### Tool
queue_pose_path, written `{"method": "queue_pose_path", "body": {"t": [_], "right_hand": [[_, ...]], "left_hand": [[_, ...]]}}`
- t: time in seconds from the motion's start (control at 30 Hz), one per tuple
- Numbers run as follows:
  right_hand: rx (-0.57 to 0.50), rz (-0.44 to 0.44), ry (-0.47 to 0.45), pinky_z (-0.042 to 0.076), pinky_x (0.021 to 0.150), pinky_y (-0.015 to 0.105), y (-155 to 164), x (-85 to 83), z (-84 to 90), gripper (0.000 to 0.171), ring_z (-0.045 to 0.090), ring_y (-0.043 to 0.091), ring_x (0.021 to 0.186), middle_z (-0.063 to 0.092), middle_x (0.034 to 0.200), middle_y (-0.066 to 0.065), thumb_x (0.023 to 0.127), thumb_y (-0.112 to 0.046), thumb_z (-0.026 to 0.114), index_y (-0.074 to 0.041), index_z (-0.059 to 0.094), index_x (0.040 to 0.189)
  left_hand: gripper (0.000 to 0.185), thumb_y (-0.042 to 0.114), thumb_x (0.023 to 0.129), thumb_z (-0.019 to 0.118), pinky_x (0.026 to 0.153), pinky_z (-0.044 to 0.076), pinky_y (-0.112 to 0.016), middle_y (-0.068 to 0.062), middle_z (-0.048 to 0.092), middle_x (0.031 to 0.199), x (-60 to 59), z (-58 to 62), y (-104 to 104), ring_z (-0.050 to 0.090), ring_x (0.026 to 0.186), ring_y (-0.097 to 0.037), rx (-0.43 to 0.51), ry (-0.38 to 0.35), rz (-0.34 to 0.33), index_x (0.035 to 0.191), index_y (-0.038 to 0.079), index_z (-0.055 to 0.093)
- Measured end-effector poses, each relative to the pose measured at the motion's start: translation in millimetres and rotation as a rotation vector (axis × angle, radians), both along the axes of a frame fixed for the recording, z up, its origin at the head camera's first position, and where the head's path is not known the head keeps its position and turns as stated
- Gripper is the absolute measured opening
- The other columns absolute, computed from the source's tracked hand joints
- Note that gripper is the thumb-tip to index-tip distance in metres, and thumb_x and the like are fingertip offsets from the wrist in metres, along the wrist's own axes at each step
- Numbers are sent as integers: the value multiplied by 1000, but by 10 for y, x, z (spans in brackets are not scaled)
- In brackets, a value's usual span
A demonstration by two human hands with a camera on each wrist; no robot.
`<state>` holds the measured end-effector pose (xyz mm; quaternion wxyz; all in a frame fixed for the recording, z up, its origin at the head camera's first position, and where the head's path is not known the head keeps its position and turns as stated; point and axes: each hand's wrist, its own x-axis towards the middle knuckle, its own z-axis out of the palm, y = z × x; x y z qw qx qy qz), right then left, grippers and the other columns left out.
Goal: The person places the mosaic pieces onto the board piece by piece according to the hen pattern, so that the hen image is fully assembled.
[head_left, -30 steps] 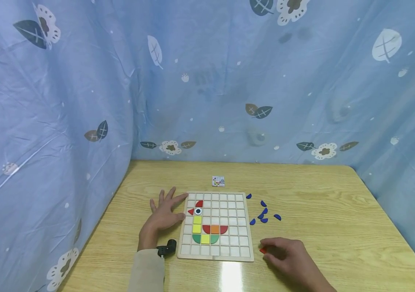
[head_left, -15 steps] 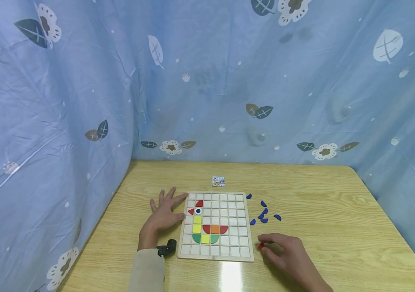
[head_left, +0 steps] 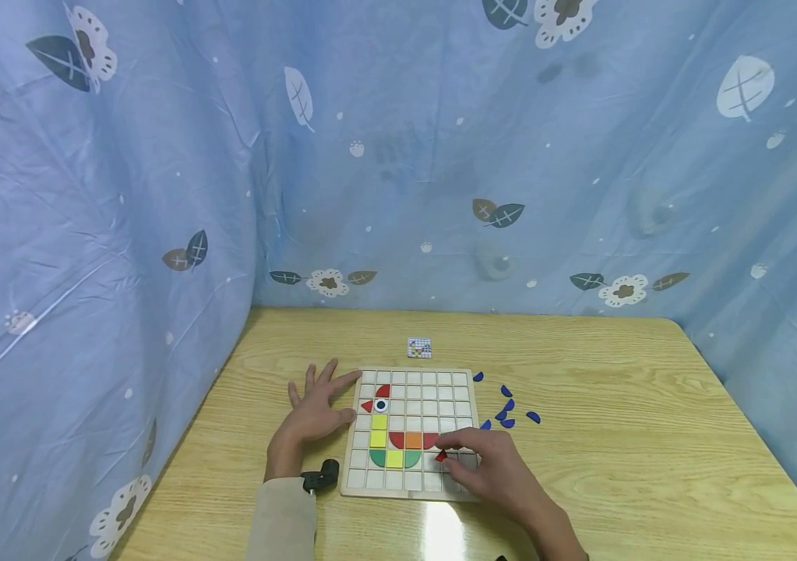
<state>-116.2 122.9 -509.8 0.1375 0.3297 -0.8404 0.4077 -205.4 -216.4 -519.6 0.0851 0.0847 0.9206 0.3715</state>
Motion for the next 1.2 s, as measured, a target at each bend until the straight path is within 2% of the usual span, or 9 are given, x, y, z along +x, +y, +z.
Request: {"method": "queue_pose_path", "body": {"t": [0.1,0.33,0.47,0.67,0.93,1.2], "right_hand": [[-8,36,-21,65,89,28,-117,-36,-4,34,81,13,101,86,108,1,82,7,86,-7,83,112],[-30,95,-12,64,87,25,-353,-101,-91,31,81,12,97,85,103,0,82,8,85,-7,83,108],[-21,136,-43,66,85,30,-463,-98,-141,29,80,13,93,85,103,2,83,7,83,-7,83,109],[-14,153,-119,64,82,24,-595,-40,-164,26,75,9,91,84,101,1,86,4,82,-9,84,108],[122,131,-149,59,88,19,-680,36,-136,23,67,-2,96,81,104,-9,92,-2,81,-15,84,110],[202,144,-102,61,90,22,-672,68,-122,22,68,-2,96,82,109,-10,94,-7,83,-16,83,114]], "left_hand": [[75,17,91,75,122,-23,-79,-19,14,184,1,-2,-3,-12,168,-52,-1,-3,0,163,26,55],[76,18,90,75,123,-23,-78,-18,15,184,-5,-2,-1,-11,169,-51,-15,-6,9,163,27,56],[76,19,90,75,123,-22,-78,-17,15,184,-6,7,2,-11,169,-51,-23,-1,8,163,28,55],[76,18,89,73,123,-23,-79,-17,14,184,-14,-12,-6,-11,169,-51,-19,11,0,163,28,55],[77,18,87,74,123,-23,-78,-16,16,184,-22,-28,-8,-10,169,-51,-13,22,5,162,28,57],[76,18,89,75,123,-22,-78,-17,16,184,-11,-36,-11,-10,169,-51,-9,23,0,162,28,56]]}}
